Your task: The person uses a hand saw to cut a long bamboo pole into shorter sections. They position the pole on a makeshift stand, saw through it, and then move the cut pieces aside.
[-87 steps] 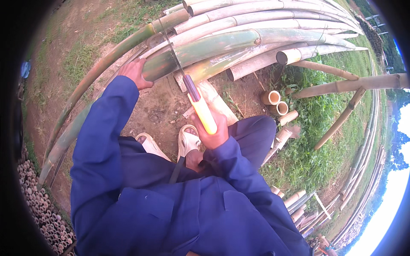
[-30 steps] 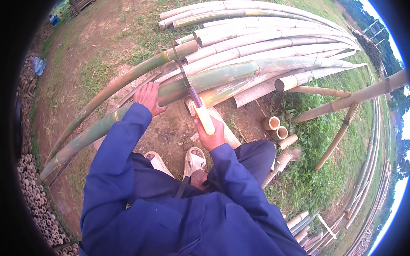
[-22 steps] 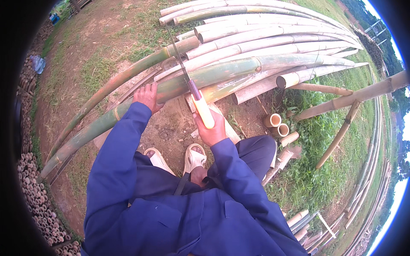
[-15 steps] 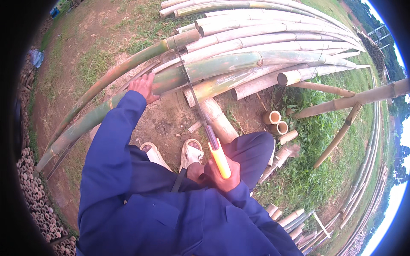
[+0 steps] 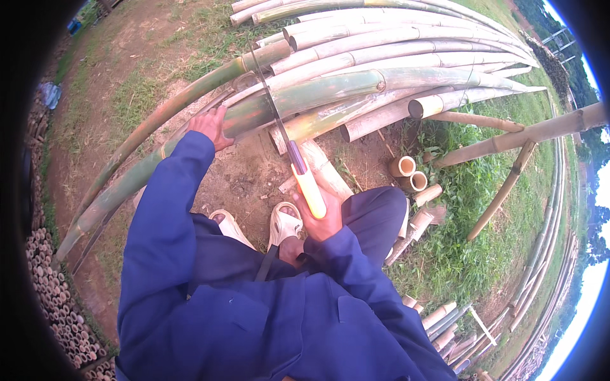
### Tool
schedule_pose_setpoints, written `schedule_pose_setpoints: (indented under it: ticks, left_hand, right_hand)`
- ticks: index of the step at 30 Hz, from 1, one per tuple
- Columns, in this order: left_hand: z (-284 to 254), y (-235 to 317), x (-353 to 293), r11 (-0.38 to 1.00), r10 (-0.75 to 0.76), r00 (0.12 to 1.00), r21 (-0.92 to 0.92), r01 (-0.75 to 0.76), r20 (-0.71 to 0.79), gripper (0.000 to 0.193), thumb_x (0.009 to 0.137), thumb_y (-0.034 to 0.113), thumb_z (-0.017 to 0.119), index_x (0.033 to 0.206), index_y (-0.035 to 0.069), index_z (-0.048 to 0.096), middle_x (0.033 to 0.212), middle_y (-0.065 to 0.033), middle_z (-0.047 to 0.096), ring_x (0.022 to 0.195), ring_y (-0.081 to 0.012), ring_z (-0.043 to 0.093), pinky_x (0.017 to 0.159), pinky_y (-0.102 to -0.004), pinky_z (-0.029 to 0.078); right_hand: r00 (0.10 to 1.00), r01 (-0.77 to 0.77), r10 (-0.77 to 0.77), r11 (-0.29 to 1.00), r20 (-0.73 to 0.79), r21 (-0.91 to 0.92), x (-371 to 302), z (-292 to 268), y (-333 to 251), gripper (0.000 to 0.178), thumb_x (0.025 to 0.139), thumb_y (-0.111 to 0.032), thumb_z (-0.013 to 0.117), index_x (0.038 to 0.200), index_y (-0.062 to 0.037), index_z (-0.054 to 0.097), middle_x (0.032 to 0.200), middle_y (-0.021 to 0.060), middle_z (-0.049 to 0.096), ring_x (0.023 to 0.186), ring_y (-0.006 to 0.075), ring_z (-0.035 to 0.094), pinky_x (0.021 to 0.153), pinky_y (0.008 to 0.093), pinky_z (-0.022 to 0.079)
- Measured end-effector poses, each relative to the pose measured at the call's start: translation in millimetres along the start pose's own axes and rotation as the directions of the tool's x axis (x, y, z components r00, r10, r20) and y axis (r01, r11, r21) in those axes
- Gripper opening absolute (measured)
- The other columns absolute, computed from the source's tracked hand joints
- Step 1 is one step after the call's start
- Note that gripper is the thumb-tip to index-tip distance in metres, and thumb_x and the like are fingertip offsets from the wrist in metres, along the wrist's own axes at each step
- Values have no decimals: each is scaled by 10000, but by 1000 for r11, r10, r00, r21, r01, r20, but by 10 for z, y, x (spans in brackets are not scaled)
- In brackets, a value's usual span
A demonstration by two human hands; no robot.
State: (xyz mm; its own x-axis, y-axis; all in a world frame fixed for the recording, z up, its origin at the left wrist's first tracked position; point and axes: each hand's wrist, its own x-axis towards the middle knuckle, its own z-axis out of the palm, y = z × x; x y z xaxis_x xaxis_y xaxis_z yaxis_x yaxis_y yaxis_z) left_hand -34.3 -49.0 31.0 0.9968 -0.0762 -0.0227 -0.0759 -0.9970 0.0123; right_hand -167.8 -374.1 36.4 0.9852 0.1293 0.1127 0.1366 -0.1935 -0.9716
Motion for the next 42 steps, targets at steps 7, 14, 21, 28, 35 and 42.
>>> schedule_pose_setpoints:
  ticks: [7,14,21,28,35,42]
  left_hand:
    - [-22,-10,-62,999,-36,997,-3,36,75,822,701,466,862,1316,50,511,1162,-206,672,1028,-407,688,900,-506,549]
    - [-92,-5,30,999,-31,998,14,31,45,788,725,493,838,1300,68,507,1158,-204,683,1023,-407,698,917,-513,551]
    - [52,-113,-51,1000,-13,999,25,12,41,800,717,503,835,1287,51,502,1104,-210,681,1009,-405,704,902,-503,558]
    - [-30,-4,79,1000,-13,999,27,12,35,812,711,506,841,1298,57,502,1105,-205,689,1001,-395,710,902,-502,560]
    - [14,-32,-142,1000,-15,1000,25,15,-3,811,727,477,849,1326,69,487,1143,-212,684,1024,-414,704,907,-514,555]
    - [47,21,-23,1000,-7,999,17,6,53,821,722,486,856,1326,68,488,1169,-208,677,1020,-402,706,887,-502,566]
  right_hand:
    - [999,-23,27,982,17,-186,-972,-623,-328,309,876,-9,754,1177,47,712,983,149,773,921,230,771,830,307,575]
    - [994,-37,38,999,102,-12,221,24,61,134,935,-79,734,1010,24,690,792,56,673,719,102,595,666,291,497]
    - [992,-29,58,969,112,-246,-1164,-805,-345,353,905,-38,749,1245,36,689,953,101,752,844,146,718,806,277,551]
    - [994,-42,44,999,100,-14,446,65,-67,155,959,-96,719,1012,46,690,744,-6,597,669,72,496,611,277,441]
    - [993,-111,114,992,42,-61,-620,-356,-299,248,912,-50,748,1139,38,702,861,97,725,790,146,689,750,288,544]
    - [986,-104,120,985,112,-135,-130,-179,-46,130,921,-40,721,1020,36,687,807,94,697,702,149,628,669,315,518]
